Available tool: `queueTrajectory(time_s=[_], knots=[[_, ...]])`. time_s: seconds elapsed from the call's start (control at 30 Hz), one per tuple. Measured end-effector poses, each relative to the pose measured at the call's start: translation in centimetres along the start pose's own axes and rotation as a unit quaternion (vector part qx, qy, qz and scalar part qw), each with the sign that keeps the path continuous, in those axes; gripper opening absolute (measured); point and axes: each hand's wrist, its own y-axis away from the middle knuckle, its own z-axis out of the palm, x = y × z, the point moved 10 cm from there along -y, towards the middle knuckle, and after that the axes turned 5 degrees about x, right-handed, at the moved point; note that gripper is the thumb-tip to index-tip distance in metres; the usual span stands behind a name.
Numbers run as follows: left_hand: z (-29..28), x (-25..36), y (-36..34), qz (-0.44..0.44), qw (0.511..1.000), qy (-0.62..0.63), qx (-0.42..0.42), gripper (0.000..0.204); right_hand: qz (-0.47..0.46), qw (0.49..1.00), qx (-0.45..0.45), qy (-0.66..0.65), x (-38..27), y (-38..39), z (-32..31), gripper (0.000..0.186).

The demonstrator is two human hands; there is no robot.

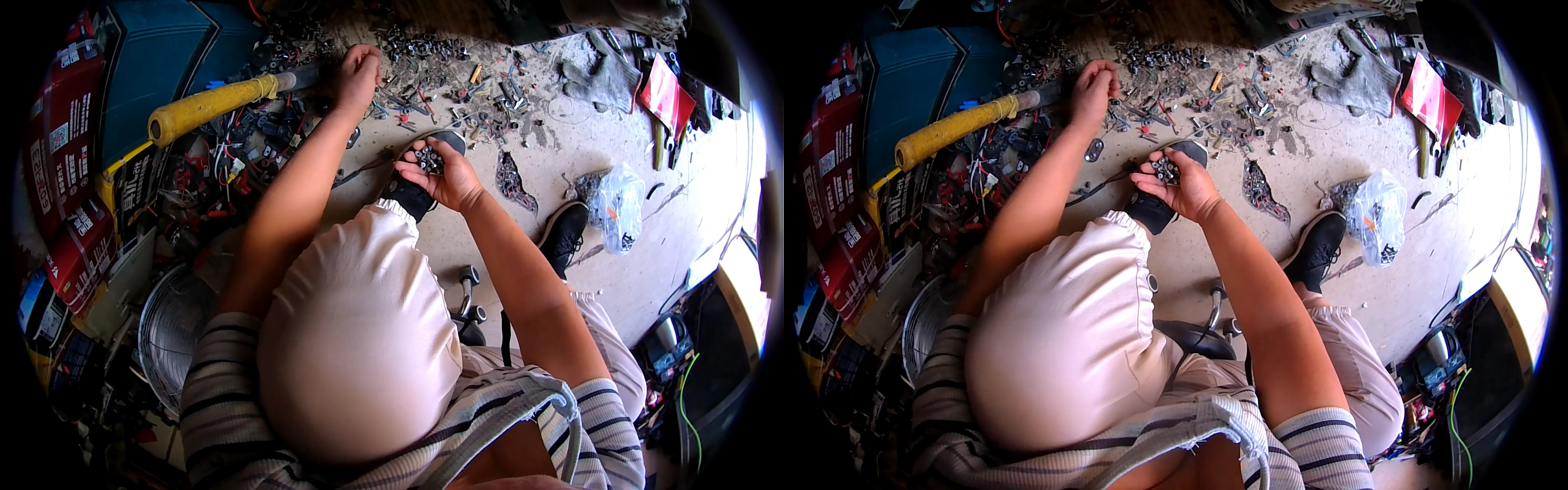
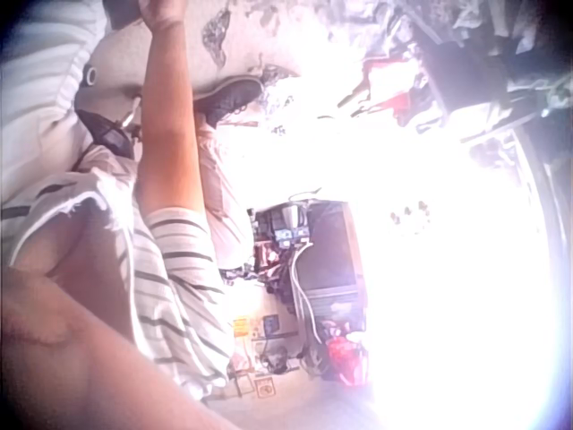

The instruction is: The person manipulates small metal components and screws by hand while sitting in a workshop, picking items up from the floor and holding them for assembly.

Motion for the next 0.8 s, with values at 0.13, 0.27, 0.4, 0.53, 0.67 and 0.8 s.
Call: queueTrajectory(time_s=[0.13,0.27,0.4,0.53,0.67,0.8], knots=[[1.6,2.1,0.0,0.098,0.952,-0.289,0.030,0.014,-0.001,1.000,-0.004,0.002,0.0,-0.1,-0.1,0.029],[2.2,1.9,-0.3,0.125,0.915,-0.382,0.046,0.019,0.001,1.000,-0.003,0.005,0.1,0.0,0.1,0.030],[2.1,1.4,-0.7,0.169,0.904,-0.388,0.056,0.017,0.000,1.000,-0.005,0.008,0.1,-0.1,0.1,0.030],[1.7,1.4,-0.2,0.144,0.923,-0.354,0.043,0.014,-0.004,1.000,-0.008,0.008,0.0,0.0,0.1,0.030],[1.3,1.8,1.4,0.153,0.955,-0.253,0.026,0.011,-0.006,1.000,-0.003,0.008,-0.1,0.0,0.0,0.030],[0.9,1.1,2.8,0.116,0.985,-0.126,0.007,0.010,-0.005,1.000,-0.005,0.007,0.0,-0.1,0.0,0.030]])
